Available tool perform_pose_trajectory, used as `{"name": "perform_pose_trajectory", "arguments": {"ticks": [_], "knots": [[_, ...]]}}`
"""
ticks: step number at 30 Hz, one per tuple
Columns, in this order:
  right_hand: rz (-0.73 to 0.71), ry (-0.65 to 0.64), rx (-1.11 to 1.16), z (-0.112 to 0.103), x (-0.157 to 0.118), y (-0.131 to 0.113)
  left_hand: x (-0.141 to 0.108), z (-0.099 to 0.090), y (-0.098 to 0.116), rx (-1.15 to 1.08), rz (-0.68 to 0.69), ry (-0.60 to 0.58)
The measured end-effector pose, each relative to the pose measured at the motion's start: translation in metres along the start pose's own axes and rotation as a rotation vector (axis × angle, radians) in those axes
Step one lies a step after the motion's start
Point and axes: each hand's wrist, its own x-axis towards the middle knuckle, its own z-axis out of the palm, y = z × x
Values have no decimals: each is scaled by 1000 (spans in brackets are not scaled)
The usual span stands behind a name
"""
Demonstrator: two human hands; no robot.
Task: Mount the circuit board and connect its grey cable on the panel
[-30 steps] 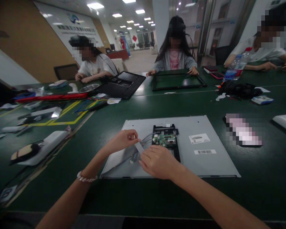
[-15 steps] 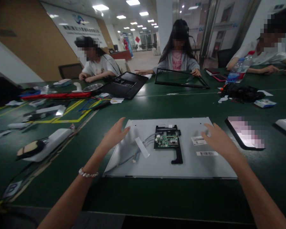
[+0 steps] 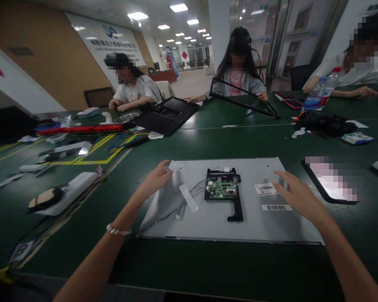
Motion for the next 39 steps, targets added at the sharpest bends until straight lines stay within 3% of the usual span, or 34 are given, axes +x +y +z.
{"name": "perform_pose_trajectory", "arguments": {"ticks": [8,11,16,19,27,39], "knots": [[-46,5,20,11,-1,-8,8,1,-10,29,-42,35],[-129,-70,17,14,-3,-14,11,-1,-13,48,-83,100],[-324,-282,-53,15,-10,-22,7,-7,-7,168,-94,305],[-396,-376,-95,19,-15,-28,4,-8,-2,169,-63,329],[-479,-318,-260,40,-20,-44,-4,-12,9,153,-44,336],[-541,-280,-202,59,-21,-86,-8,2,9,214,81,328]]}}
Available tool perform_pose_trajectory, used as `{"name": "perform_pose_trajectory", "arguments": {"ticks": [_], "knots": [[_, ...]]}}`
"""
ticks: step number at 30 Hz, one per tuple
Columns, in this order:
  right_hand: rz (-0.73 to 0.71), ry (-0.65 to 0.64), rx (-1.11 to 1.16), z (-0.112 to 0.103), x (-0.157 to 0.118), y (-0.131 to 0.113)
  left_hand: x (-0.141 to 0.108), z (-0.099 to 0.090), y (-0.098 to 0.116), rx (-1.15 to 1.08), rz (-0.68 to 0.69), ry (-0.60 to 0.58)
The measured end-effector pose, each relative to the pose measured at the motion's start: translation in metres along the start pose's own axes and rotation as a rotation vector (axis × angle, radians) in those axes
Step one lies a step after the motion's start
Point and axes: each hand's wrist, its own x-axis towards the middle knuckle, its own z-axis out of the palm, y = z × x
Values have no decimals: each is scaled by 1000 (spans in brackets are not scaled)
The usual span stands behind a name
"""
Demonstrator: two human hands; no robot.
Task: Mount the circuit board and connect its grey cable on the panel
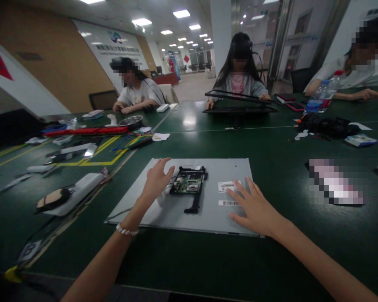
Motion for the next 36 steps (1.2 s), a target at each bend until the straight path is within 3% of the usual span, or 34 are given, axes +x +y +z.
{"name": "perform_pose_trajectory", "arguments": {"ticks": [14,22,28,36], "knots": [[-75,-19,58,7,41,-37,-5,5,7,23,42,-10],[-26,-133,65,6,64,-62,-4,15,2,80,77,17],[-41,-140,71,7,79,-77,-4,12,5,101,112,-27],[-32,-97,57,10,85,-88,-6,6,-1,299,29,-44]]}}
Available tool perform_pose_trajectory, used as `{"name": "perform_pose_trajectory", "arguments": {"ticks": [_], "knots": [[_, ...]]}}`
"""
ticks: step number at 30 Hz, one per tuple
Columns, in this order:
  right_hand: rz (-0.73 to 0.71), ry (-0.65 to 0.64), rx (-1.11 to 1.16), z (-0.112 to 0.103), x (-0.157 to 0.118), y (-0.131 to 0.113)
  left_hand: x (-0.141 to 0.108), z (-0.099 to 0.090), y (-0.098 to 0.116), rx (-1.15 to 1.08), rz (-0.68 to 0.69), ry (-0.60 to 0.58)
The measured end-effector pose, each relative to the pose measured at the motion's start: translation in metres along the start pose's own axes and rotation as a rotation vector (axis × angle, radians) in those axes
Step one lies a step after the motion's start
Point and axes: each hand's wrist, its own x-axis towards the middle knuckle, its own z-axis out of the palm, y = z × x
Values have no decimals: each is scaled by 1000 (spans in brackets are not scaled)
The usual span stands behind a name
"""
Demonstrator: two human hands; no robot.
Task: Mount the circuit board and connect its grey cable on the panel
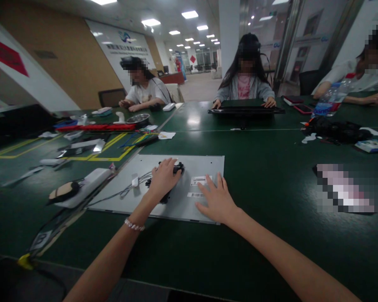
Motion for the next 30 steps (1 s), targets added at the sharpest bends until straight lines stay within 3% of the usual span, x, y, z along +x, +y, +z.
{"name": "perform_pose_trajectory", "arguments": {"ticks": [10,21,30], "knots": [[10,65,19,5,-1,3,8,5,-22,27,-179,-283],[4,86,43,7,-2,5,12,12,-25,62,-161,-256],[16,63,45,6,-3,6,57,24,-44,27,-291,-222]]}}
